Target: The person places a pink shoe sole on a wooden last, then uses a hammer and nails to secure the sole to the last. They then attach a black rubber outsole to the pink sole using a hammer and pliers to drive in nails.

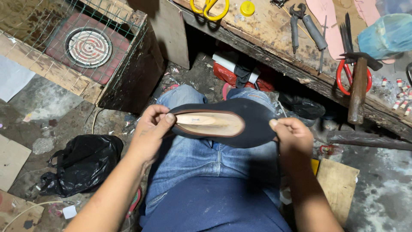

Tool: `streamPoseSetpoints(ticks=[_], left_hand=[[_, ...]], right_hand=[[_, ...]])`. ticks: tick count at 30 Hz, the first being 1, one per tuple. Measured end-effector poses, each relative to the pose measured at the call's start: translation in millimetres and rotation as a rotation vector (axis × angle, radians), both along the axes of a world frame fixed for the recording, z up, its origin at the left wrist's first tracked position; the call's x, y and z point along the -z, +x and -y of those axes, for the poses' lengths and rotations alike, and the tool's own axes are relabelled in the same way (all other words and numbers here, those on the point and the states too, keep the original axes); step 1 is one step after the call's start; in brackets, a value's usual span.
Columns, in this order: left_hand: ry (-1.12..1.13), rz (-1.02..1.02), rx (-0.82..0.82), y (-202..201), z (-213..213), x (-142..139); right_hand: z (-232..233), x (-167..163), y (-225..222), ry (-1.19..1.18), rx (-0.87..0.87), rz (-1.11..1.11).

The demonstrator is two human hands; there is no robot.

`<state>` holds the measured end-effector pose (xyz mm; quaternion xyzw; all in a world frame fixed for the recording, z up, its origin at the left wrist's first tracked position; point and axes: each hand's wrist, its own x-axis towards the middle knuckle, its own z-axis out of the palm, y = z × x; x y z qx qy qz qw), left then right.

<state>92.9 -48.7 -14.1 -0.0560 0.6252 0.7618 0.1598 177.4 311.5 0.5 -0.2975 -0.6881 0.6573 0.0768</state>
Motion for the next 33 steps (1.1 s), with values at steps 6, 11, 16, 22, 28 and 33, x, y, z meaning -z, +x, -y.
streamPoseSetpoints(ticks=[6, 11, 16, 22, 28, 33], left_hand=[[0.136, 0.206, 0.006, -0.9, -39.0, -29.3], [0.017, 0.182, 0.047, -11.3, -46.4, -32.1], [0.070, 0.226, 0.007, -20.4, -42.6, -22.4], [0.190, 0.408, 0.141, -31.6, -26.2, -15.2], [0.295, 0.424, 0.208, -33.8, -17.5, -5.9], [0.275, 0.450, 0.229, -38.6, -14.2, -5.2]], right_hand=[[-26.6, 14.2, 0.5, 0.057, 0.014, -0.023], [-29.3, 31.4, 6.4, 0.043, 0.031, 0.014], [-20.6, 32.9, 7.8, 0.205, -0.021, -0.071], [-22.9, 32.3, 6.1, 0.118, -0.054, -0.078], [-23.5, 33.4, 7.7, 0.101, -0.037, -0.028], [-19.8, 25.9, 6.8, 0.135, -0.044, -0.028]])
